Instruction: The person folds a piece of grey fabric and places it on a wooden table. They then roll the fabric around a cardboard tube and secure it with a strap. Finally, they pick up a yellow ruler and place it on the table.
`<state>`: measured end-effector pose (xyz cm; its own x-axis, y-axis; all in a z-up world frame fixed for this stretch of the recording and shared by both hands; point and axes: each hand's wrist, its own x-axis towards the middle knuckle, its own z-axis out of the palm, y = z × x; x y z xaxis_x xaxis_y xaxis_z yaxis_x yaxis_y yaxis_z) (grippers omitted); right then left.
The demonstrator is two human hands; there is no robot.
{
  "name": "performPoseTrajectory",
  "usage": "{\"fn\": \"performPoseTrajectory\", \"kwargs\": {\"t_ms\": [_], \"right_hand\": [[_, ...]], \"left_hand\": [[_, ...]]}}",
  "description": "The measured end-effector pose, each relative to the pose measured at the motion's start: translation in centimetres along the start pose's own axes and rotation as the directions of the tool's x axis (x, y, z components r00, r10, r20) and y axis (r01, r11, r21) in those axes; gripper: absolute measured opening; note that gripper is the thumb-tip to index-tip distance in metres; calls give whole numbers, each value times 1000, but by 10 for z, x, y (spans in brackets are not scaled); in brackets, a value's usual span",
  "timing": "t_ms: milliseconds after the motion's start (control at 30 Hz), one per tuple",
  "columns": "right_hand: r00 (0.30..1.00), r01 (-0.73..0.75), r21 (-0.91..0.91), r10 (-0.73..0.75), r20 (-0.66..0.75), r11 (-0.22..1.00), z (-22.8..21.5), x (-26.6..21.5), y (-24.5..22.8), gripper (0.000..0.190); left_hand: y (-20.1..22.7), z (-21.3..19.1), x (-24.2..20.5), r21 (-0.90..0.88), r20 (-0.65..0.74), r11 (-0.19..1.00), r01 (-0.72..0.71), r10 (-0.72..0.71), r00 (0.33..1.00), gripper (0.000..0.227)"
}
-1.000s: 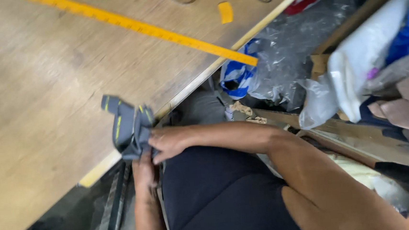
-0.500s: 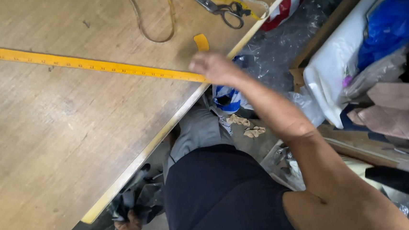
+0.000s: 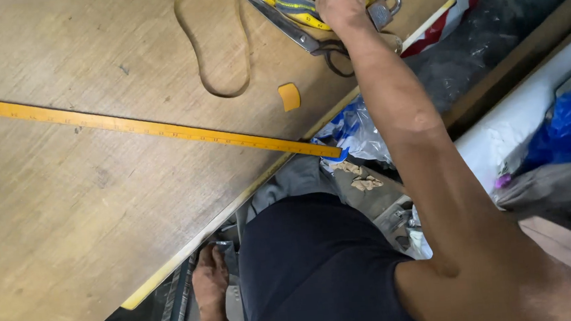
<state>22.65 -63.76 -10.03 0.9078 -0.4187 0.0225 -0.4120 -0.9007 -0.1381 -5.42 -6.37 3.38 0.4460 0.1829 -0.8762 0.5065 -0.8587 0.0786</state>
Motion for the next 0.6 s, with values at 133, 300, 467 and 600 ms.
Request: {"fn": "performPoseTrajectory", "kwargs": {"t_ms": [133,300,467,600], "right_hand": [[998,59,165,-58,-15,984,-89,-29,-54,8],[961,268,132,-275,41,954,-64,-42,-66,13],[987,132,239,-150,60,962,-44,-40,-65,7],[960,-243,533,121,253,811,-94,-33,-57,10]], "left_hand": [[20,-6,9,69,-62,989,-129,133,989,41],[42,-16,20,154,-112,937,-313,331,937,34],[61,-24,27,166,-61,929,-330,344,937,38],[58,-26,37,138,-38,951,-278,285,958,37]]}}
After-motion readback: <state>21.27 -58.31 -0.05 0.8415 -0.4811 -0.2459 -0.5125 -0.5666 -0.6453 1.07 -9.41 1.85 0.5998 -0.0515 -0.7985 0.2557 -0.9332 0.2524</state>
